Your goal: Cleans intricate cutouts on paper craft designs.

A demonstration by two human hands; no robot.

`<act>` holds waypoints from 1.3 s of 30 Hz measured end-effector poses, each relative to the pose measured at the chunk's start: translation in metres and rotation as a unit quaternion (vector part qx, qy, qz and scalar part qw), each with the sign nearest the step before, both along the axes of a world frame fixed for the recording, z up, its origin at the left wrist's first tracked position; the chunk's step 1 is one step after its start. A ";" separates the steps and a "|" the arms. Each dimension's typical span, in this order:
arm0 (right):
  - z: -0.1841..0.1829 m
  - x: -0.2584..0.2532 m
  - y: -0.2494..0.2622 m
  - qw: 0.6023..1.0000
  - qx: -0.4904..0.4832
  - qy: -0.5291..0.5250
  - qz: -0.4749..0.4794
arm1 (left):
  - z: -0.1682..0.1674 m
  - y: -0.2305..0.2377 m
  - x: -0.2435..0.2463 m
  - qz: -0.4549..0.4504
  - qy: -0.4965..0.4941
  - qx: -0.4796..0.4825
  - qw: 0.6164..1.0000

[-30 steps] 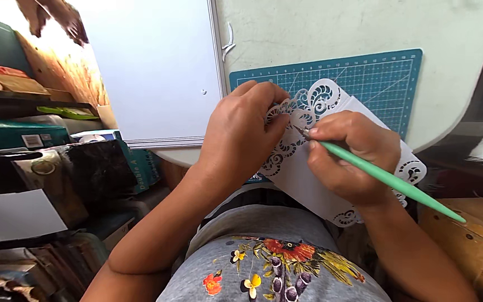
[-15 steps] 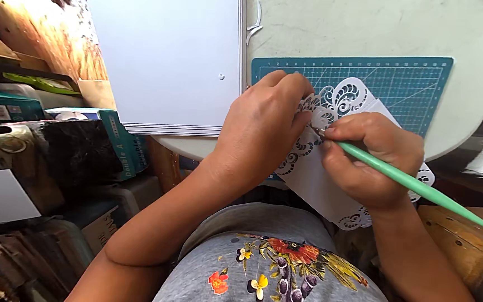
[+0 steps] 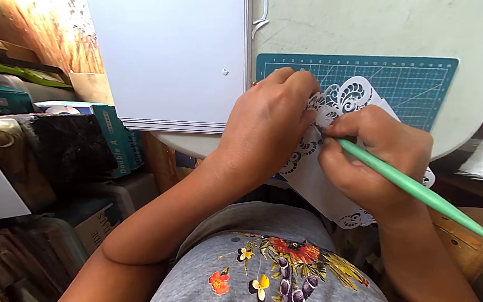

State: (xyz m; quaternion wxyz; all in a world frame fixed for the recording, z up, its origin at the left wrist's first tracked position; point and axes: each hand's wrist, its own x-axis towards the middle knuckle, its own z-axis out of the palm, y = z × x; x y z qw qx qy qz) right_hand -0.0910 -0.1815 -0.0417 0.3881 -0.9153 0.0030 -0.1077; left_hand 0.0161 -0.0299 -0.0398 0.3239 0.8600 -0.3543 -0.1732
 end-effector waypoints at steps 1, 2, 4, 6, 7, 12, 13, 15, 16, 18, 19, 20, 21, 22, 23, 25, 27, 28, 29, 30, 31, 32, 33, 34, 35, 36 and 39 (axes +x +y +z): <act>0.002 0.001 -0.001 1.000 -0.004 0.008 0.005 | 0.000 0.000 0.000 0.000 0.001 0.001 1.000; 0.002 0.002 -0.002 1.000 -0.001 0.012 0.009 | 0.000 0.000 0.000 0.001 0.003 0.002 1.000; 0.002 0.004 -0.005 1.000 0.016 0.020 0.015 | 0.001 0.000 0.000 0.000 0.006 0.004 1.000; 0.001 0.004 -0.008 0.999 0.036 0.028 0.018 | 0.001 0.000 0.001 0.000 0.009 0.007 1.000; 0.001 0.004 -0.009 0.998 0.043 0.030 0.019 | 0.001 0.000 0.001 -0.001 0.009 0.007 1.000; 0.000 0.004 -0.011 0.997 0.067 0.024 0.014 | 0.001 -0.001 0.000 0.000 0.004 0.009 1.000; 0.000 0.004 -0.011 0.997 0.071 0.022 0.013 | 0.000 0.000 0.000 -0.001 0.003 0.007 1.000; -0.001 0.004 -0.011 0.997 0.072 0.021 0.014 | 0.000 0.000 0.000 -0.001 0.004 0.007 1.000; -0.001 0.004 -0.011 0.997 0.070 0.023 0.016 | 0.000 0.000 0.000 -0.001 0.005 0.007 1.000; 0.000 0.003 -0.011 0.997 0.069 0.027 0.015 | 0.001 0.000 0.001 -0.002 0.006 0.009 1.000; 0.000 0.003 -0.011 0.997 0.069 0.029 0.015 | 0.001 0.000 0.000 -0.002 0.006 0.008 1.000; 0.000 0.004 -0.011 0.997 0.068 0.030 0.015 | 0.001 0.000 0.001 -0.003 0.005 0.007 1.000; 0.000 0.004 -0.011 0.997 0.068 0.032 0.016 | 0.000 0.000 0.001 -0.003 0.004 0.005 1.000; 0.000 0.004 -0.011 0.997 0.068 0.034 0.016 | 0.000 0.000 0.000 -0.002 0.003 0.005 1.000; 0.000 0.004 -0.011 0.997 0.068 0.036 0.017 | 0.000 0.000 0.000 -0.002 0.003 0.004 1.000; 0.000 0.004 -0.011 0.997 0.066 0.036 0.020 | 0.000 0.000 0.000 -0.002 0.001 0.002 1.000; 0.000 0.004 -0.011 0.998 0.053 0.035 0.030 | -0.001 0.000 0.000 -0.003 -0.002 0.000 1.000; 0.001 0.005 -0.010 0.998 0.039 0.034 0.036 | 0.000 0.000 0.000 -0.004 -0.002 0.002 1.000; 0.003 0.005 -0.009 0.998 0.024 0.037 0.042 | 0.000 0.000 0.000 -0.005 -0.001 0.006 1.000; 0.005 0.007 -0.009 0.998 0.011 0.041 0.047 | 0.001 0.000 0.001 -0.005 0.001 0.011 1.000; 0.007 0.008 -0.008 0.998 0.002 0.045 0.050 | 0.001 -0.001 0.000 -0.004 0.002 0.012 1.000; 0.009 0.009 -0.008 0.997 -0.005 0.049 0.052 | 0.001 -0.001 0.000 -0.003 0.002 0.012 1.000; 0.009 0.010 -0.008 0.997 -0.008 0.051 0.052 | 0.001 0.000 0.000 -0.003 0.003 0.011 1.000; 0.009 0.011 -0.008 0.997 -0.008 0.050 0.051 | 0.000 0.000 0.000 -0.004 0.002 0.010 1.000; 0.008 0.012 -0.008 0.998 -0.004 0.048 0.050 | 0.000 0.000 0.000 -0.004 0.002 0.010 1.000; 0.008 0.012 -0.009 0.998 0.000 0.048 0.048 | 0.000 -0.001 0.000 -0.005 0.001 0.011 1.000; 0.007 0.012 -0.010 0.998 0.010 0.052 0.046 | 0.000 -0.001 0.000 -0.004 0.001 0.012 1.000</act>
